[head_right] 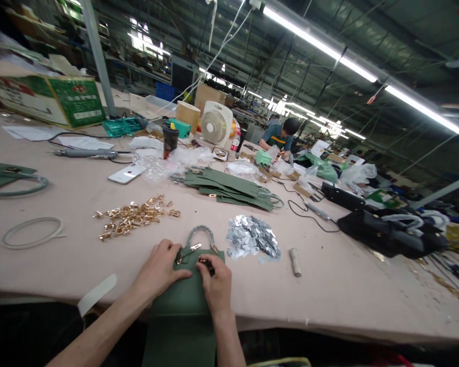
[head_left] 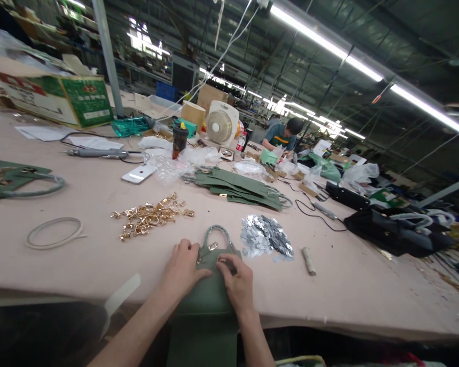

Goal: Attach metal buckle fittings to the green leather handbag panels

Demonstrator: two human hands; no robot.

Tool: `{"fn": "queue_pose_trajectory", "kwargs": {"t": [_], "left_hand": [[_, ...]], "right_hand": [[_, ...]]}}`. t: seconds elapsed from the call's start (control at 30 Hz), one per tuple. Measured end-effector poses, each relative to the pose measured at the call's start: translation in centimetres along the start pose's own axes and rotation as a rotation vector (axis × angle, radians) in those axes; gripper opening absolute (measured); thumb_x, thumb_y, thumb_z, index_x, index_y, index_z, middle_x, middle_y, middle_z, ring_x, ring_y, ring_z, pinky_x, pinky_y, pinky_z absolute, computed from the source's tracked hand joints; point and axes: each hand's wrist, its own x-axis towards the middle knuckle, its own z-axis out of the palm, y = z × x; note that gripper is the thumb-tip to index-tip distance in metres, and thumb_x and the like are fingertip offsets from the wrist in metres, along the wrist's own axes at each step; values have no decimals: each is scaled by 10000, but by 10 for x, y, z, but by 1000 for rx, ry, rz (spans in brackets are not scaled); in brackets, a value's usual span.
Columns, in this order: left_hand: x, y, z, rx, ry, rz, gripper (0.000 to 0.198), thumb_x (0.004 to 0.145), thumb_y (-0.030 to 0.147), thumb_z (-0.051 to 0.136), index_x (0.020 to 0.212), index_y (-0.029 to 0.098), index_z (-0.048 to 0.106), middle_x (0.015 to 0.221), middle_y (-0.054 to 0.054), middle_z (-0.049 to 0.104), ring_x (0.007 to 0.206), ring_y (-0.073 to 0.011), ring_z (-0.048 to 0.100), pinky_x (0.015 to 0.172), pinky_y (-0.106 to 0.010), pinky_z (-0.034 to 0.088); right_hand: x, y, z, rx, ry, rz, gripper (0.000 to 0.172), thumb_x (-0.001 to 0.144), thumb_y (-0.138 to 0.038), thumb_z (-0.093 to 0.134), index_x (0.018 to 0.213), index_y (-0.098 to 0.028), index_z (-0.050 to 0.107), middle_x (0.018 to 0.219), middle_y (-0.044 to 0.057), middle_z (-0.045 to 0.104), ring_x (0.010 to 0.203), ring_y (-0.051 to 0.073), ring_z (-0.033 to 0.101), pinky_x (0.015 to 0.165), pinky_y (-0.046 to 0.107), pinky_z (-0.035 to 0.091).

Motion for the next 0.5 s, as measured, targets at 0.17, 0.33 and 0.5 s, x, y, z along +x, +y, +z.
{"fn": "queue_pose_trajectory", "kwargs": {"t": [0.17,0.33,0.5], "left_hand": [[10,3,-1,-144,3,-28,636,617,398,866,1176,169,669,1190,-122,526,1073,-337,610,946,-431,514],[16,-2,12,-464,88,-134,1001,571,434,872,1449,134,496,1355,-175,541,1281,-379,566,1100,-484,449],[21,7,19,-861,-7,-311,837,727,544,804,1416,157,526,1249,-156,700,1160,-334,674,1002,-453,514]], "right_hand": [[3,11,-4,209,48,110,188,931,-368,689,1036,-214,721,1003,70,773,917,225,744,858,327,590],[6,16,-8,309,83,141,282,926,-391,693,1132,-197,691,1080,98,760,1009,241,741,932,355,586],[4,19,-9,317,64,165,207,911,-353,715,1054,-208,753,1055,82,780,981,238,737,906,348,586]]}}
